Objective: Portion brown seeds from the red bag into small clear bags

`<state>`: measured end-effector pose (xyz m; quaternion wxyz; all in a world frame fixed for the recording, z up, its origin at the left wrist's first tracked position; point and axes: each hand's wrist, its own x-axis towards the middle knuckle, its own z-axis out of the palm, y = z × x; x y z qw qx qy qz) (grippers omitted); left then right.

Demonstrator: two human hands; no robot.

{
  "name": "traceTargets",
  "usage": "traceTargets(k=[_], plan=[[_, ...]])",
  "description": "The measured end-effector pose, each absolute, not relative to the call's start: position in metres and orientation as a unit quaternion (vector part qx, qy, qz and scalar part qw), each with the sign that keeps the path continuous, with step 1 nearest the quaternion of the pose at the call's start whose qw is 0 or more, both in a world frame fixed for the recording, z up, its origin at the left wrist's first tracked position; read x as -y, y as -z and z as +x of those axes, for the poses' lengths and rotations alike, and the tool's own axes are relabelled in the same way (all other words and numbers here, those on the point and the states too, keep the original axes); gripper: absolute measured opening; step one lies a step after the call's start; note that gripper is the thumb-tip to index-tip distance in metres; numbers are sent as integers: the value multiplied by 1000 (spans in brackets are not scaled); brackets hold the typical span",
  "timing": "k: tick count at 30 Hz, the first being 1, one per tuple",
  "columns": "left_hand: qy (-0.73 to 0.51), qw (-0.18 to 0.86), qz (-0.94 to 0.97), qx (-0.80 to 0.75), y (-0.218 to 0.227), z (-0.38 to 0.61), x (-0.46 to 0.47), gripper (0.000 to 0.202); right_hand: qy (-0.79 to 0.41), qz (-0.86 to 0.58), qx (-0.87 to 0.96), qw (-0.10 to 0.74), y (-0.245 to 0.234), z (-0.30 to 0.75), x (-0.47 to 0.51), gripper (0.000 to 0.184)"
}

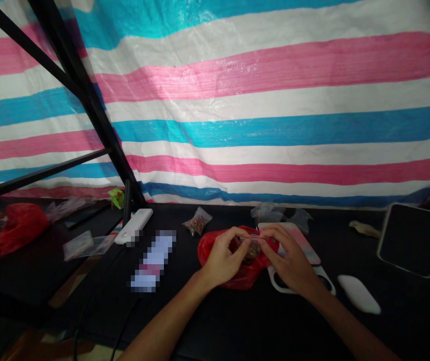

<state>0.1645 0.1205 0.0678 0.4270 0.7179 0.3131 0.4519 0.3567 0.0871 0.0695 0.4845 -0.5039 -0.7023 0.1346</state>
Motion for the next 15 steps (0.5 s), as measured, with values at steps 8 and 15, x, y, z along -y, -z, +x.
traceTargets(k=[8,15], plan=[[-461,381,734,-321,-66,165,-120,18,-123,-509,709,471,-66,354,-86,15],[-478,384,732,-298,-66,166,-118,16,-96,-517,709,469,-67,354,-83,15]])
